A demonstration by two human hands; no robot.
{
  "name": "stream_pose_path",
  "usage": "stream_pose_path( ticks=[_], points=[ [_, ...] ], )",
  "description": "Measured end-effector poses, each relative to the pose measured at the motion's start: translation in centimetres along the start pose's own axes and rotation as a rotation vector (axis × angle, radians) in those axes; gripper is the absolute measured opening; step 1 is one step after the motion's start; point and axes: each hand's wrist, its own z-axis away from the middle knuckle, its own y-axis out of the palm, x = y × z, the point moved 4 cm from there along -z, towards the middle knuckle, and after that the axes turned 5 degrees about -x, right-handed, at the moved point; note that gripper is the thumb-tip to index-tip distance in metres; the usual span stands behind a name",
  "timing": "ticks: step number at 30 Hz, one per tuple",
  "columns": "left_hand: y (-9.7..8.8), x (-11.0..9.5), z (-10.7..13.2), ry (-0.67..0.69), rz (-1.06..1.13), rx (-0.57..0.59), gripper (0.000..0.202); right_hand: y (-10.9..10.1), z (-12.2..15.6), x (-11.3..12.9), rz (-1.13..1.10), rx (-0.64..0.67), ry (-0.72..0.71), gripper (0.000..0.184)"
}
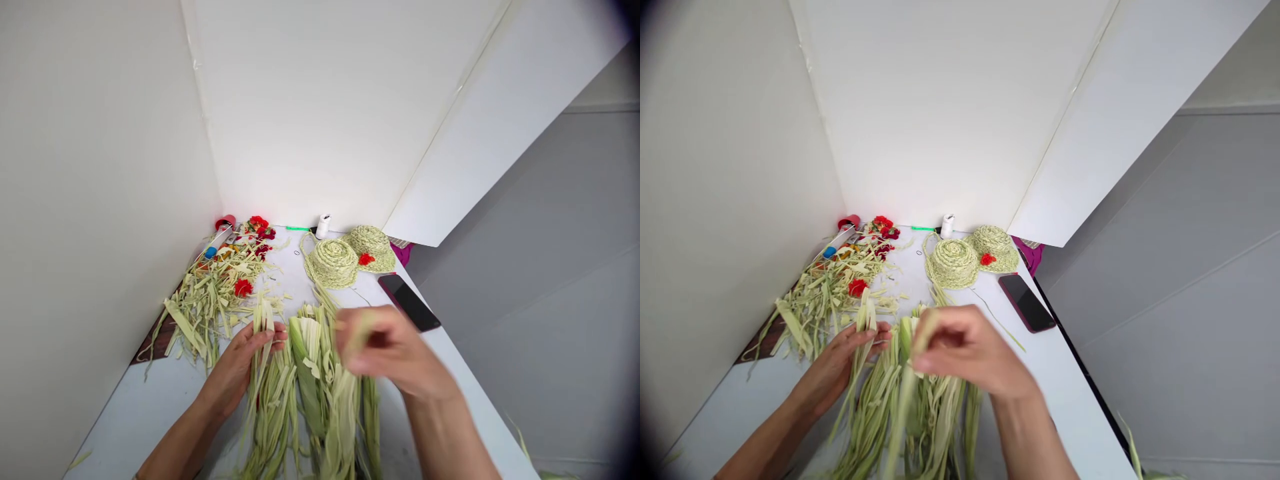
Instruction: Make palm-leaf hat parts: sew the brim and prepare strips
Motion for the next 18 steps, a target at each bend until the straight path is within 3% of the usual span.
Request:
stream_pose_path(
  ticks=[2, 5, 7, 10, 12, 15, 18],
  points=[
    [0.9, 0.1, 0.8, -0.066, 0.03, 0.128, 0.022, 1.6, -1.8, -2.5, 0.129, -0.081, 0.165, 0.021],
    [1.6, 0.1, 1.3, -0.106, 0.002, 0.3, 0.029, 2.6, -3.4, -5.1, 0.39, -0.199, 0.2, 0.014],
    [1.3, 0.0, 0.9, -0.079, 0.001, 0.284, 0.028, 2.0, -3.7, -5.7, 0.573, -0.285, 0.131, 0.011],
    [0.1, -0.2, -0.2, -0.031, 0.066, 0.112, 0.025, 0.9, -3.6, -5.9, 0.843, -0.384, 0.084, 0.014],
    [-0.5, -0.4, -0.8, 0.005, 0.13, 0.038, 0.024, 1.4, -3.6, -6.6, 0.945, -0.271, 0.136, 0.015],
    [-0.7, -0.6, -1.1, 0.022, 0.199, 0.021, 0.023, 3.4, -3.5, -8.3, 1.133, -0.063, 0.246, 0.02],
    [-0.6, -0.5, -1.1, 0.009, 0.189, 0.034, 0.024, 4.5, -3.5, -9.2, 1.274, -0.022, 0.314, 0.021]
  ],
)
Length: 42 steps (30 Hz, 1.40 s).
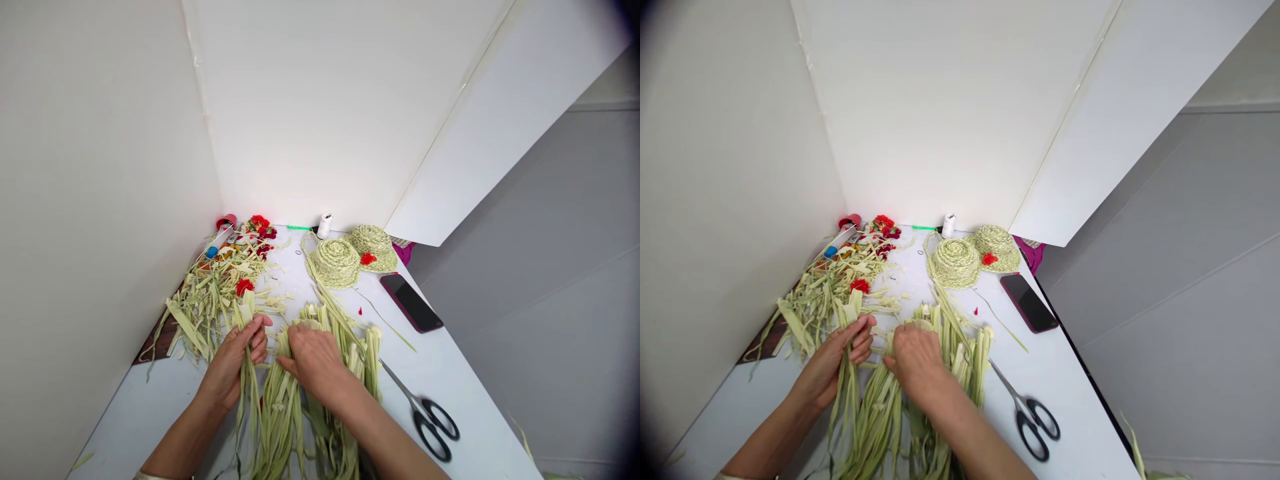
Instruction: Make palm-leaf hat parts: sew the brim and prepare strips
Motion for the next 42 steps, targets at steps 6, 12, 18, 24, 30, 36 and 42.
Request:
stream_pose_path(
  ticks=[6, 12, 18, 24, 30, 36, 42],
  points=[
    [0.1, 0.0, 0.2, 0.051, -0.13, 0.0, 0.027, -1.7, -0.2, -1.4, -0.713, -0.125, 0.041, 0.008],
    [0.9, 0.6, 0.7, 0.083, -0.263, 0.038, 0.038, -1.2, -0.7, -1.0, -1.264, -0.131, 0.107, 0.021],
    [0.6, 0.4, 0.5, 0.088, -0.287, 0.007, 0.029, -1.3, -1.1, -1.5, -1.482, -0.146, 0.184, 0.022],
    [0.1, 0.2, 0.0, 0.166, -0.323, -0.021, 0.028, -1.2, -0.9, -0.8, -1.511, -0.047, 0.073, 0.028],
    [-0.5, 0.3, 0.0, 0.179, -0.319, -0.098, 0.028, -0.3, -1.1, -1.1, -1.527, -0.061, 0.122, 0.031],
    [0.1, -0.1, 0.4, 0.173, -0.27, -0.116, 0.031, -0.1, -1.2, -1.1, -1.546, -0.084, 0.166, 0.027],
    [0.2, 0.0, 0.4, 0.159, -0.236, -0.17, 0.032, 0.0, -1.2, -1.0, -1.569, -0.117, 0.172, 0.025]
  ],
)
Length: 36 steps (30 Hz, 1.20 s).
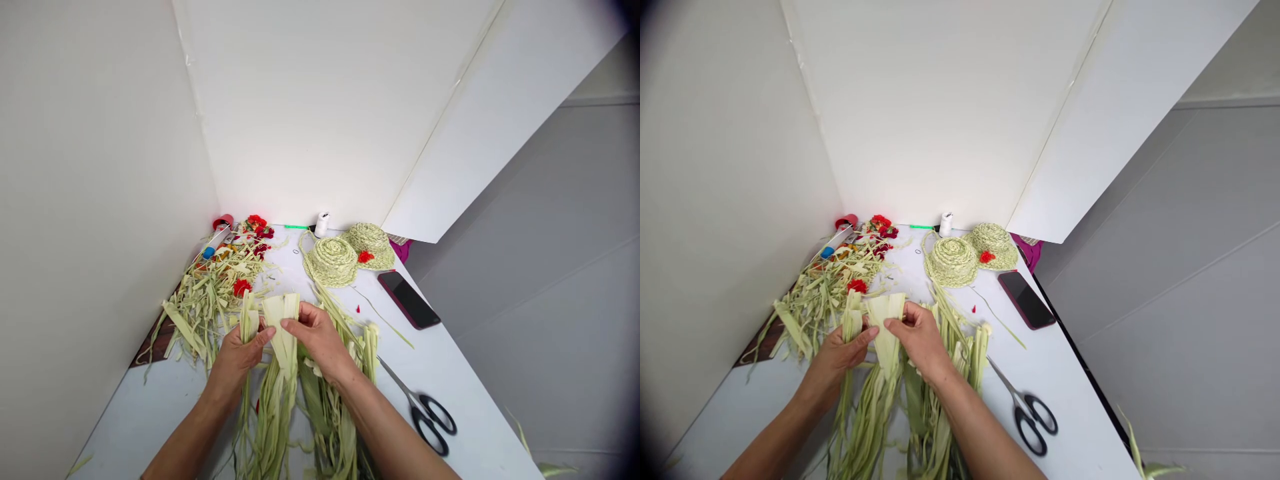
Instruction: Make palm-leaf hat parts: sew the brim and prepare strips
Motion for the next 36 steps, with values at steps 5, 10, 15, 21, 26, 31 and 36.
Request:
stream_pose_path(
  ticks=[5, 10, 15, 21, 26, 31, 36],
  points=[
    [-0.5, 0.0, -0.2, 0.022, 0.001, -0.016, 0.033, 0.1, 0.1, 0.6, -0.015, -0.012, -0.001, 0.032],
    [-0.1, 0.4, 0.0, -0.03, 0.0, 0.095, 0.033, 0.0, 0.1, 0.0, 0.02, 0.044, 0.066, 0.026],
    [-1.0, -0.1, -0.7, -0.028, 0.214, 0.009, 0.024, -2.6, -0.7, 1.0, -0.118, -0.138, 0.017, 0.029],
    [-2.7, -1.0, -1.7, 0.006, 0.441, -0.182, 0.024, -8.6, -0.8, 6.4, -0.308, -0.372, -0.184, 0.02],
    [-2.3, -0.7, -1.2, -0.132, 0.356, -0.263, 0.006, -9.6, 0.2, 7.8, -0.249, -0.35, -0.205, 0.021],
    [-0.2, -0.4, 0.0, -0.112, 0.25, 0.102, 0.013, -3.8, 0.6, 3.8, 0.054, -0.047, 0.001, 0.025],
    [0.6, 0.4, 0.6, -0.05, 0.055, 0.263, 0.031, -0.1, 0.8, 1.4, 0.106, 0.114, -0.019, 0.031]
  ],
)
